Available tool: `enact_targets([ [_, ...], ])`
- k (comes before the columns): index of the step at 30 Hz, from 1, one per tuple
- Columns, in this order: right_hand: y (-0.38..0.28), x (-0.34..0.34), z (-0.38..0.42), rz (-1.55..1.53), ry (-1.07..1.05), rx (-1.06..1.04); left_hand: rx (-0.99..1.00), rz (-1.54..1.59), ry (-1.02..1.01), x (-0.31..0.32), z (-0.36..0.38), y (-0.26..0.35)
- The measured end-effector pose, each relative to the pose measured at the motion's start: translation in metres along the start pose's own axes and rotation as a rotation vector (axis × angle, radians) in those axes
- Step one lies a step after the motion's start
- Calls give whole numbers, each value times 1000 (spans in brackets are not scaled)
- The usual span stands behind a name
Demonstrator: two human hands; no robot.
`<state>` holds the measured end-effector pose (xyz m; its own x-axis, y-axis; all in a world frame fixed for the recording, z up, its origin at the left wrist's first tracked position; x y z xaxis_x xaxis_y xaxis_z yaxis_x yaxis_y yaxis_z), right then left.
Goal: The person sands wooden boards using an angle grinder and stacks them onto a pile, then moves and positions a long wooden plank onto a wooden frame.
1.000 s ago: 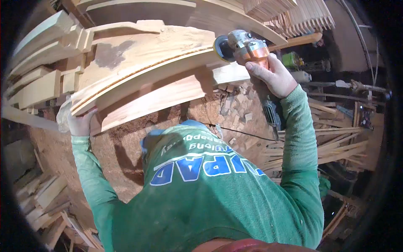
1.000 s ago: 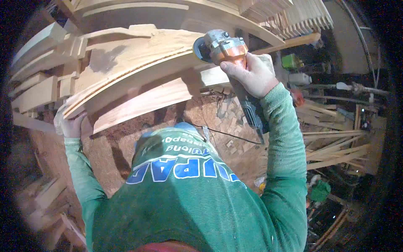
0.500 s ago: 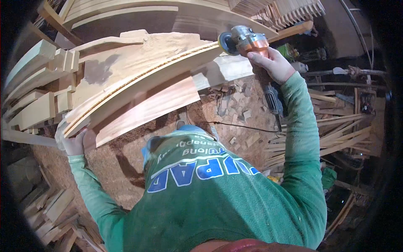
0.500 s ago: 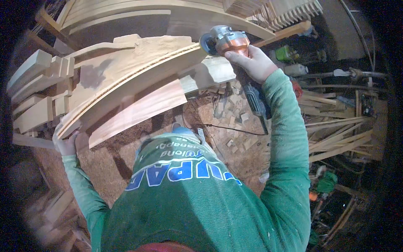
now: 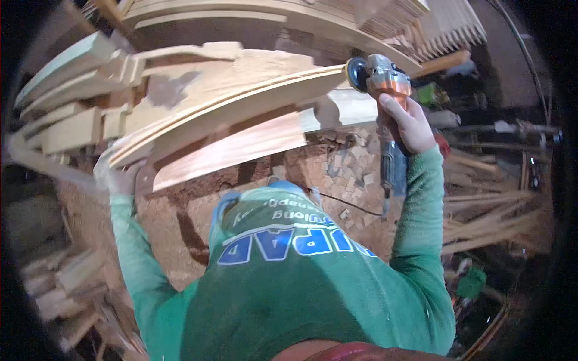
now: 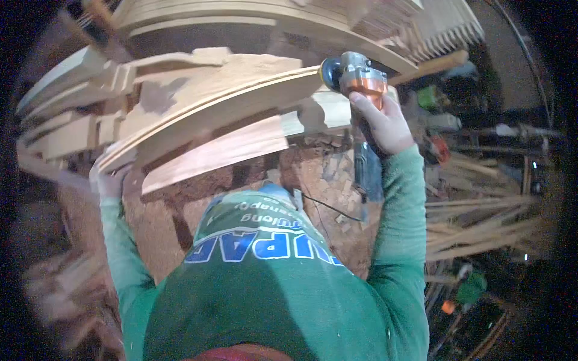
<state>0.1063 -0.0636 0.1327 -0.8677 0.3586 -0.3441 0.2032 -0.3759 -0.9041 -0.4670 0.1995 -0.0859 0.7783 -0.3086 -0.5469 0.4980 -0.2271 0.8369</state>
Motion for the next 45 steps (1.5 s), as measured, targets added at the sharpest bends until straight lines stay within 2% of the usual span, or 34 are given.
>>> enact_targets([
  [2, -10, 17, -3, 253, -127, -27, 4, -12, -18, -3, 0, 5],
  [4, -25, 59, 2, 76, -207, 51, -58, 82, -50, 2, 2, 19],
  [5, -32, 71, 3, 194, -226, 53, -101, 158, -81, 3, 1, 23],
  [7, -46, 95, 3, 446, -241, 52, -37, 170, -85, 4, 2, 29],
  [8, -65, 121, 12, 325, -295, 31, -17, 107, -82, 3, 4, 37],
  [10, -88, 163, 18, 346, -350, 51, 27, -19, -83, -1, 4, 49],
  [11, -95, 181, 20, 355, -376, 64, 32, -2, -78, 1, 2, 42],
  [12, -94, 199, 17, 275, -465, -57, 38, 13, -74, 5, -3, 32],
  [14, -96, 232, 13, 262, -533, -63, 49, 20, -70, 4, -1, 31],
  [16, -108, 263, 15, 252, -630, 50, 56, 2, -78, -2, 0, 47],
  [19, -125, 312, 14, 498, -708, -252, -10, 32, -93, -4, 3, 50],
  [21, -128, 345, 14, 377, -781, -406, 70, -87, -92, 5, -6, 18],
  [22, -130, 360, 15, 340, -789, -451, 104, -127, -104, 8, -9, 10],
  [24, -135, 378, 10, 494, -798, -427, 199, -177, -57, 18, -16, -12],
  [26, -138, 383, 8, 577, -813, -324, 305, -203, 70, 26, -17, -25],
  [28, -136, 369, 8, 462, -867, -243, 146, -57, -48, 17, -17, -32],
  [29, -144, 355, 15, 587, -772, -185, 60, 7, -112, 16, -16, -25],
  [31, -126, 324, 16, 505, -707, -226, 50, 36, -85, 0, -1, 36],
  [33, -112, 288, 21, 528, -595, -175, 90, 17, -65, 5, -3, 22],
  [34, -108, 269, 22, 588, -552, -128, 81, 126, -98, 10, -7, 4],
  [37, -97, 219, 27, 584, -439, -60, 88, 76, -110, 7, -5, 5],
  [38, -89, 203, 24, 557, -419, 6, 72, 117, -115, 7, -5, 7],
  [41, -66, 159, 14, 505, -369, -7, 31, 198, -111, 6, -2, 10],
  [42, -68, 149, 15, 479, -321, -67, 25, 198, -101, 5, -2, 10],
  [45, -52, 102, 1, 413, -324, 63, 30, 91, -62, 3, -1, 4],
])
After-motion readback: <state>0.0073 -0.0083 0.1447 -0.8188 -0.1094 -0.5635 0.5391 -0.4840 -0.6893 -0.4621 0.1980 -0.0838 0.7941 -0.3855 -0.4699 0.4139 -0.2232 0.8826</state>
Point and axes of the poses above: each hand's wrist, its own z-axis away from the middle knuckle, its own x-axis out of the palm, y = z × x, the point moved 1 cm from there along -z, towards the middle knuckle, and after that the axes turned 8 degrees about -y, right-handed, at the moved point
